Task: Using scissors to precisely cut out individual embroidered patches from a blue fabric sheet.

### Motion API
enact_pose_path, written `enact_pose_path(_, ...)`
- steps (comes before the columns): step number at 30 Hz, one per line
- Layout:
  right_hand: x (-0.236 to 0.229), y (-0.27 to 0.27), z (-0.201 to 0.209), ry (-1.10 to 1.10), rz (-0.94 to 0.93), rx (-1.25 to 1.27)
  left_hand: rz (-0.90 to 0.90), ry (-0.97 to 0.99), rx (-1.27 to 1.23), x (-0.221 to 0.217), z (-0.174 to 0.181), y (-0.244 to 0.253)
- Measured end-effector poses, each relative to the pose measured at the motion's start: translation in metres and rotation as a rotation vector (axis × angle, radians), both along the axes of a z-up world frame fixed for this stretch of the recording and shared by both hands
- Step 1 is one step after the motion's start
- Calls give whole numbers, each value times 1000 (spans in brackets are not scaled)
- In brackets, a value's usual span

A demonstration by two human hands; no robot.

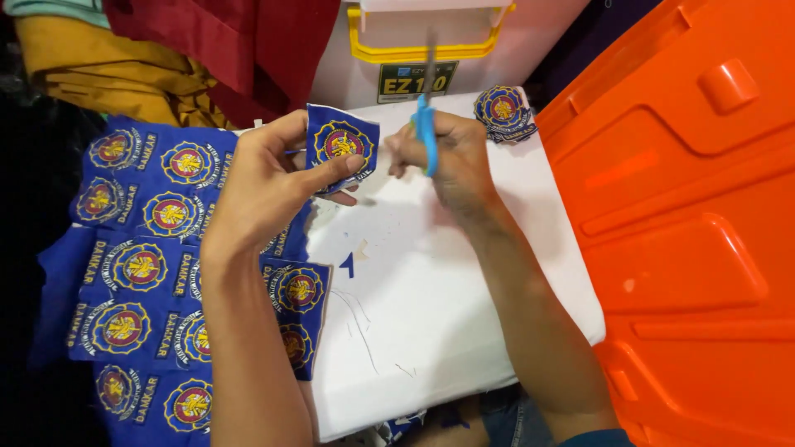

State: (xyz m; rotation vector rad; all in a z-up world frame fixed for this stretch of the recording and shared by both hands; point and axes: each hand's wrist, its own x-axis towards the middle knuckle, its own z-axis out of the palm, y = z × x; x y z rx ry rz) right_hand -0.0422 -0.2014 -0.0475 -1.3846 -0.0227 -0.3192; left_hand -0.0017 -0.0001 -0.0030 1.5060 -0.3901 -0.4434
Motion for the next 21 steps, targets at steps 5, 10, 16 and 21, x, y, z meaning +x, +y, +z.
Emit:
enact_pose_path(5,-2,-8,3,88,-125,57,130,-52,-71,3,-12,6)
enact_pose_path(10,-13,-5,26,118,9,-232,135,-86,-152,9,-5,8)
enact_pose_path(16,-13,-20,17,52,213,-346,138,-169,-197,9,-5,10)
enact_pose_path(21,-14,-20,17,84,209,-477,113,-40,-202,8,0,14)
